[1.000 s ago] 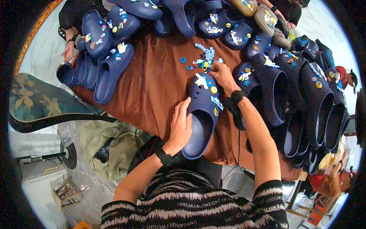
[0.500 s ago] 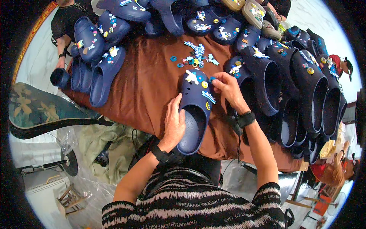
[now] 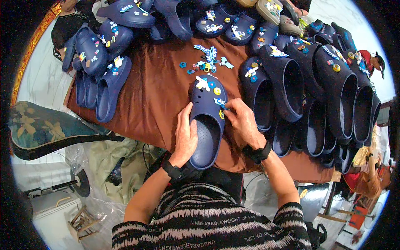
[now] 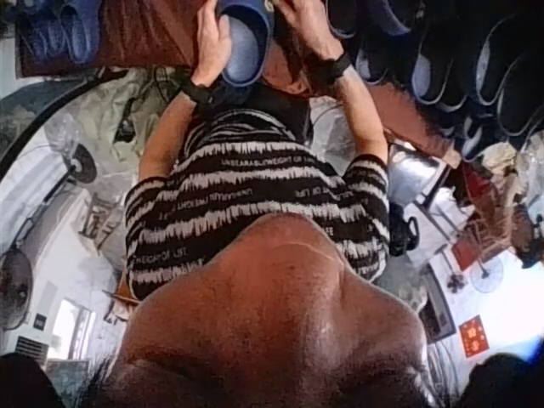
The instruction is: Attaching decorative charms into the holes of blue rubber clogs.
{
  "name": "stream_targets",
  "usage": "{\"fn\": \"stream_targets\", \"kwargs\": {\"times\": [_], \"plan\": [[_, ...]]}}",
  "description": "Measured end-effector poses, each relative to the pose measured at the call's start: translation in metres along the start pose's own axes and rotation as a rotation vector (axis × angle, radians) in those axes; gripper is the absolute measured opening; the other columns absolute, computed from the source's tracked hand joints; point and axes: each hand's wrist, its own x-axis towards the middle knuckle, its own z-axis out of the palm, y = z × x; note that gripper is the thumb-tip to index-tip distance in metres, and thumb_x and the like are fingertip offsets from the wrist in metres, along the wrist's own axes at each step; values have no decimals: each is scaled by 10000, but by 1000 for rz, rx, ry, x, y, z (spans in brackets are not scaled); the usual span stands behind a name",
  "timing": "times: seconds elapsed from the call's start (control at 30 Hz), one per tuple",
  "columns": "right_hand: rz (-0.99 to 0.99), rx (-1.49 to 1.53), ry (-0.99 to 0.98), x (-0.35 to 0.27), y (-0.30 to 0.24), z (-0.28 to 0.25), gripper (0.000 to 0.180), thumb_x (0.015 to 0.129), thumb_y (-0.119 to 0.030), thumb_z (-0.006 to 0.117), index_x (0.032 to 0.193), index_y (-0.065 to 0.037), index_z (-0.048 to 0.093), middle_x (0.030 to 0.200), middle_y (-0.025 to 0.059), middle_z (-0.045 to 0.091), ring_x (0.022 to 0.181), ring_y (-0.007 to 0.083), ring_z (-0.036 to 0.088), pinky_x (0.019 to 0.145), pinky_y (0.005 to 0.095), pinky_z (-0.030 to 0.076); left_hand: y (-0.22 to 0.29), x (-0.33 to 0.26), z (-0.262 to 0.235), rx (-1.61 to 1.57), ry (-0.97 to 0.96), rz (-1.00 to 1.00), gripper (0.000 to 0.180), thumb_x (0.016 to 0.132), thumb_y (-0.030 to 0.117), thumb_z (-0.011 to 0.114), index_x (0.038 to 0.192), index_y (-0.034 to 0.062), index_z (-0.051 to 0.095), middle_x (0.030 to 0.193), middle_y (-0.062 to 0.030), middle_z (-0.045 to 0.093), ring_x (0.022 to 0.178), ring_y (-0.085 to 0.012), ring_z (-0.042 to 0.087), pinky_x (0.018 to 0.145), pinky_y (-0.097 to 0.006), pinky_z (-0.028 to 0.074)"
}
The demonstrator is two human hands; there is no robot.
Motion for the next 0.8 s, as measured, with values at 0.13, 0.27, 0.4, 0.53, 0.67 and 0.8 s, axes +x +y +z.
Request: {"fn": "stream_targets", "kwargs": {"times": [0.13, 0.27, 0.4, 0.53, 0.67, 0.8], "plan": [[7, 17, -4, -1, 1, 1, 177, 843, -27, 711, 973, -21, 590, 921, 167, 610, 875, 377, 643, 731, 420, 518, 2, 1, 0, -6, 3, -3, 548, 939, -13, 476, 1478, 13, 382, 1456, -202, 450, 1381, -346, 413, 1174, -403, 290], [21, 53, -23, -2, 7, 6, 159, 830, -11, 705, 955, -16, 606, 918, 165, 612, 879, 380, 633, 743, 425, 515, 0, 0, 0, 8, 6, 3, 555, 937, -15, 477, 1481, 13, 376, 1457, -200, 449, 1381, -347, 413, 1172, -404, 292], [-29, 36, 11, -3, 9, 8, 158, 825, -16, 702, 969, -19, 635, 933, 165, 623, 883, 378, 639, 752, 425, 523, 2, 0, -2, 10, -5, 2, 556, 938, -12, 477, 1483, 13, 372, 1458, -200, 447, 1380, -349, 414, 1171, -405, 294], [-48, 3, 30, -4, 2, 7, 164, 837, -25, 693, 994, -24, 646, 954, 161, 636, 889, 377, 648, 761, 423, 534, 0, 1, -1, 24, 5, 36, 515, 969, 34, 480, 1475, 29, 386, 1426, -220, 452, 1338, -389, 442, 1128, -443, 353], [-23, 17, 9, -6, 2, 7, 152, 860, -25, 676, 1011, -29, 657, 972, 149, 644, 900, 365, 659, 777, 416, 543, 0, 1, -1, 29, 1, 44, 515, 972, 39, 484, 1477, 29, 384, 1412, -227, 457, 1325, -396, 448, 1120, -447, 359], [-45, 75, -16, -10, 6, 8, 153, 889, -39, 658, 1041, -35, 669, 975, 141, 646, 930, 352, 659, 799, 410, 541, -1, 2, -2, 34, -4, 43, 518, 971, 38, 485, 1479, 27, 381, 1404, -229, 461, 1319, -399, 452, 1116, -449, 363]]}}
